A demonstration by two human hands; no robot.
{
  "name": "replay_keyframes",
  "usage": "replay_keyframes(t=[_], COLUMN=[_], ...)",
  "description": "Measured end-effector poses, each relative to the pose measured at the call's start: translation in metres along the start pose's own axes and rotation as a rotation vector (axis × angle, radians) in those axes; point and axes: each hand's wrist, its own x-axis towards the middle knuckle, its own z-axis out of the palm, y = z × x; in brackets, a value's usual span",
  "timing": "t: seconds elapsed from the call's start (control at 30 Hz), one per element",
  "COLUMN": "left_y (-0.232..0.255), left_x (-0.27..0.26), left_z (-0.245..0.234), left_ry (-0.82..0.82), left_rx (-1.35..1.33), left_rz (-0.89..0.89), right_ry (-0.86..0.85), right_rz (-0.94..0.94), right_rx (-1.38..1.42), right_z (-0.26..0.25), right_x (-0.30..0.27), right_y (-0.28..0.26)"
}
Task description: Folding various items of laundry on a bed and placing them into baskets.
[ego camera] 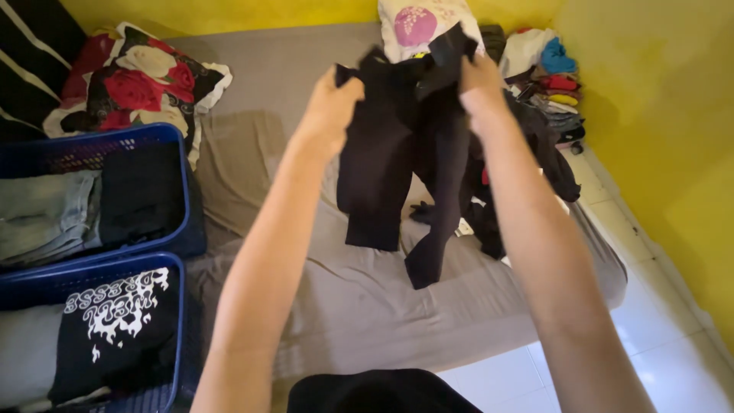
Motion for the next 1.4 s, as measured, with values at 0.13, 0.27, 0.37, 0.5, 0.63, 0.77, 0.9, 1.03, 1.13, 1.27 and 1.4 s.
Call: replay_keyframes(t=[0.13, 0.27, 0.37, 0.5, 0.63, 0.77, 0.9, 1.03, 1.13, 1.27, 1.4], left_y=[-0.042, -0.04, -0.053, -0.052, -0.055, -0.073, -0.058, -0.046, -0.026, -0.014, -0.012], left_x=[-0.01, -0.041, -0.038, -0.035, -0.034, -0.031, -0.03, -0.024, -0.03, -0.044, -0.044], left_z=[0.024, 0.033, 0.03, 0.032, 0.032, 0.023, 0.008, -0.04, -0.053, -0.052, -0.05], left_ry=[-0.023, -0.126, -0.065, 0.148, 0.248, 0.269, 0.315, 0.313, 0.176, 0.189, 0.26], left_rx=[-0.031, 0.077, 0.25, 0.455, 0.505, 0.4, 0.056, -0.136, -0.193, -0.133, -0.068], left_rz=[0.029, 0.114, 0.17, 0.227, 0.232, 0.281, 0.235, 0.065, 0.057, -0.011, 0.017], right_ry=[0.114, -0.031, -0.06, -0.061, -0.232, -0.331, -0.162, -0.154, -0.287, -0.443, -0.539], right_rz=[-0.033, -0.184, -0.524, -0.76, -0.753, -0.759, -0.93, -0.635, -0.355, -0.339, -0.491], right_rx=[-0.178, -0.274, -0.485, -0.678, -0.465, -0.238, -0.192, -0.155, -0.241, -0.379, -0.292], right_z=[0.051, 0.069, 0.072, 0.083, 0.086, 0.083, 0.074, 0.055, 0.055, 0.063, 0.067], right_x=[-0.016, -0.062, -0.072, -0.096, -0.091, -0.095, -0.105, -0.081, -0.079, -0.09, -0.088], right_y=[0.028, -0.005, -0.011, -0.05, -0.046, -0.047, -0.074, -0.023, -0.041, -0.062, -0.066])
